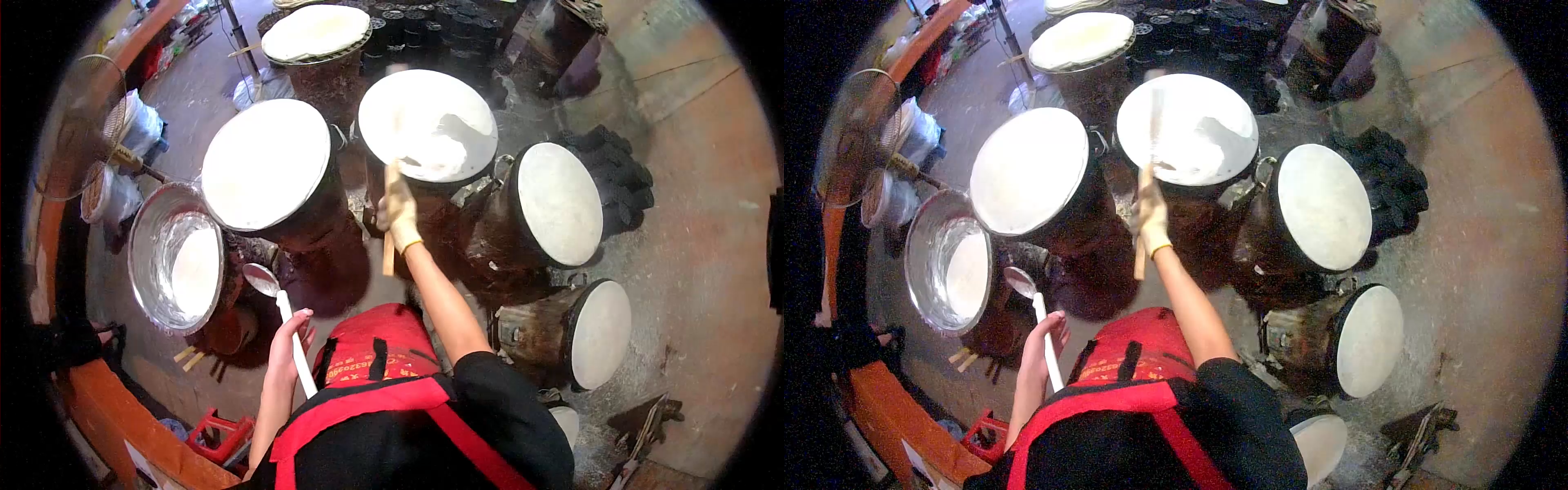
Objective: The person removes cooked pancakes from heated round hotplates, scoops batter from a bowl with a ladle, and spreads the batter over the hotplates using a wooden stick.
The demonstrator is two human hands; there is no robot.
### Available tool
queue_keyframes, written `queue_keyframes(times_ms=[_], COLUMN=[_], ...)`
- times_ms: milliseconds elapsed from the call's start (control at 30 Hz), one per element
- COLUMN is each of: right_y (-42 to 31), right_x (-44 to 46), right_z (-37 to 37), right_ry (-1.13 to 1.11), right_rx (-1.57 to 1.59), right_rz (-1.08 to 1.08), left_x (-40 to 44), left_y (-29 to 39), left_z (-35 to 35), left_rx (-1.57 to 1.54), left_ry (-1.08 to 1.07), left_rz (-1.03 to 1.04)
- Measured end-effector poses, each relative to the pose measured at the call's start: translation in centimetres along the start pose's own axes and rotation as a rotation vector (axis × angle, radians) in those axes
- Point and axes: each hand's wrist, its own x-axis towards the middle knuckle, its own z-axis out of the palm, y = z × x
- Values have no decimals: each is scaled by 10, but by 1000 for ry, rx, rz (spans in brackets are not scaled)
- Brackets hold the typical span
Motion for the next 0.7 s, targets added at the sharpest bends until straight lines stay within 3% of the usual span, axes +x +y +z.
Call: queue_keyframes(times_ms=[33, 100, 167, 233, 267, 367, 400, 433, 500, 533, 633, 700], right_y=[1, 18, -18, -40, -55, -69, -66, -61, -47, -56, -92, -113], right_x=[-15, -13, -45, -48, -38, -23, -24, -16, -28, -47, -51, -38], right_z=[-14, -60, -96, -137, -152, -141, -130, -128, -137, -147, -207, -230], right_ry=[-152, -208, -112, -114, -107, -171, -241, -256, -388, -384, -223, -195], right_rx=[30, -146, -55, -76, -3, 95, 215, 144, -134, -377, -313, -73], right_rz=[87, -134, 16, -3, 127, -21, 48, 259, 170, 89, 116, 184], left_x=[0, 2, 7, 14, 15, 15, 13, 13, 16, 18, 15, 13], left_y=[0, -1, -6, -12, -14, -19, -19, -19, -20, -21, -22, -28], left_z=[8, 23, 33, 36, 43, 68, 79, 90, 108, 115, 144, 157], left_rx=[11, 29, 44, 42, 43, 58, 63, 67, 65, 67, 105, 105], left_ry=[-1, -4, -2, -23, -11, 9, 6, 4, 7, -13, 10, 34], left_rz=[9, 27, 36, 44, 37, 19, 17, 16, 23, 28, 52, 59])
